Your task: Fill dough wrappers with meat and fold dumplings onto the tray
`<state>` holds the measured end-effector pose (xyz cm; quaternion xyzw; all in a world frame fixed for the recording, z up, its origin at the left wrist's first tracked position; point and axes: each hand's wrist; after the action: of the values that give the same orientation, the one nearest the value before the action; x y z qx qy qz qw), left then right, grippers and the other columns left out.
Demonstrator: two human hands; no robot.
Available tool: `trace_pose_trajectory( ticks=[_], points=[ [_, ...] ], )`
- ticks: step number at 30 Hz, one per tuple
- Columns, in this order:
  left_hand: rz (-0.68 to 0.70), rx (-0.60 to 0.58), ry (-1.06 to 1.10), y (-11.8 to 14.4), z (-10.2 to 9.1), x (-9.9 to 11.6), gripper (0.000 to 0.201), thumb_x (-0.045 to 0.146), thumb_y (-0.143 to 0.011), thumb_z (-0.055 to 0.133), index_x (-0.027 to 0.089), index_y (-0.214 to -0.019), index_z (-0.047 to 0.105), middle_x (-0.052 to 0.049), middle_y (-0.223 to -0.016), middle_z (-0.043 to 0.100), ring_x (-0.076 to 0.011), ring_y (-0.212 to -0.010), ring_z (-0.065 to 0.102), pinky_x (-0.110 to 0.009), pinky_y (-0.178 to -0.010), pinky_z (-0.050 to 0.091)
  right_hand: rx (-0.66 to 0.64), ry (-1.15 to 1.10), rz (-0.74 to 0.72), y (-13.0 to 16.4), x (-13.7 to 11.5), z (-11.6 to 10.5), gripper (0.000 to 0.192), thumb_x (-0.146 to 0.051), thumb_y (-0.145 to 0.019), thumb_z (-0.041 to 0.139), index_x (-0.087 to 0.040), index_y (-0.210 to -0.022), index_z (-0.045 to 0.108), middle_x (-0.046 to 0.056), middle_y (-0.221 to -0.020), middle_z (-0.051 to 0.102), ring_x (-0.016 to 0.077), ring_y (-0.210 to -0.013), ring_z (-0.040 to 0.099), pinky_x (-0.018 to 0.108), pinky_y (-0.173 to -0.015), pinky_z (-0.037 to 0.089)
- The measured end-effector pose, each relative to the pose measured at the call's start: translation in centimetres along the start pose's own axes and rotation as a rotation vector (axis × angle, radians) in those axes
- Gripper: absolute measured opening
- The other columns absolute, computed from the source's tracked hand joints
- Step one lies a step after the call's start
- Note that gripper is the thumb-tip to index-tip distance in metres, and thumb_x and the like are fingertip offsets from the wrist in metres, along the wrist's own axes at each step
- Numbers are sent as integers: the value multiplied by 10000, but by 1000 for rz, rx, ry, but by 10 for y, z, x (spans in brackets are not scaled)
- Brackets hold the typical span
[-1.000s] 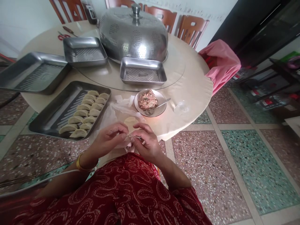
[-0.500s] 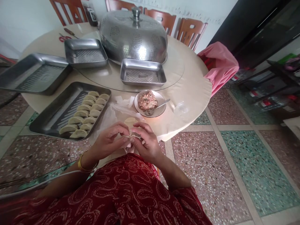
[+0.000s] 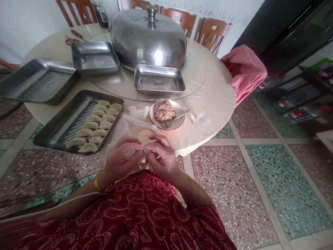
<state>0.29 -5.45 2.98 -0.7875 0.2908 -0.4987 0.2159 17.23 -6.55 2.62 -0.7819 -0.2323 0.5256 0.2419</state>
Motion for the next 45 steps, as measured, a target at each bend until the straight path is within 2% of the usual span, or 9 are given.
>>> trace_pose_trajectory(
  ticks=[7,11,14,19,24,28,34,40,45],
  points=[
    [-59,1,-25,0,-2,-2,67,186,-853,676,206,-896,629,1,-803,669,-119,-746,617,-225,-689,489,5,-30,97,3,5,-1,127,-171,-899,637,-255,-980,687,78,-1107,651,201,-1055,668,265,-637,598],
    [-30,15,-63,2,-4,-4,85,136,-873,625,198,-815,632,-4,-773,672,-118,-737,612,-219,-672,475,5,-59,115,3,10,0,117,-190,-907,642,-258,-988,691,78,-1121,646,195,-1050,675,327,-770,621],
    [-39,20,-40,5,-4,-7,53,216,-872,664,204,-923,657,3,-781,662,-118,-730,590,-228,-690,480,11,-92,129,0,13,0,97,-241,-928,626,-262,-996,692,74,-1098,657,201,-1046,675,377,-849,609],
    [-359,-72,253,8,7,-13,494,401,-797,747,226,-1231,586,-57,-1119,659,-103,-709,564,-235,-625,499,-123,-176,203,-9,12,-4,180,-361,-989,532,-273,-1060,671,63,-1121,671,203,-1105,657,411,-959,561],
    [-599,-47,586,4,24,-12,417,341,-801,738,222,-1186,632,-63,-1198,666,-145,-898,648,-240,-719,528,-212,-369,447,-15,10,-8,332,-534,-983,473,-296,-1197,566,43,-1204,655,197,-1063,680,404,-922,585],
    [-773,1,786,-3,29,-7,275,322,-743,767,189,-969,686,-20,-975,711,-50,-552,543,-184,-480,424,-212,-408,528,-19,9,-16,425,-595,-949,497,-305,-1255,549,56,-1314,614,226,-1147,652,423,-888,611],
    [-947,62,1157,-19,32,-3,343,390,-664,814,189,-849,607,60,-594,582,-56,-466,480,-157,-412,377,-129,-280,298,-18,6,-28,282,-360,-956,597,-344,-1237,614,21,-1268,631,182,-1065,667,374,-797,637],
    [-997,44,1234,-28,29,2,366,370,-634,869,195,-830,614,37,-729,657,-36,-483,490,-156,-435,405,-12,60,-76,-9,9,-32,317,-162,-911,626,-349,-1164,672,10,-1297,604,229,-1222,582,517,-991,550],
    [-1003,60,1210,-28,29,7,369,372,-620,884,192,-798,616,20,-876,702,-34,-502,503,-183,-462,450,-18,109,-125,-5,12,-29,335,-224,-917,626,-332,-1233,648,40,-1362,567,281,-1289,519,541,-1012,516]
  ],
)
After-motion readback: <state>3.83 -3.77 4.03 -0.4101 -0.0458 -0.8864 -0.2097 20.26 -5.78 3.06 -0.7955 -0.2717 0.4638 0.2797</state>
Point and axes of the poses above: each hand's wrist, its own y-axis away from the middle knuckle, its own z-axis out of the palm, x = y × z
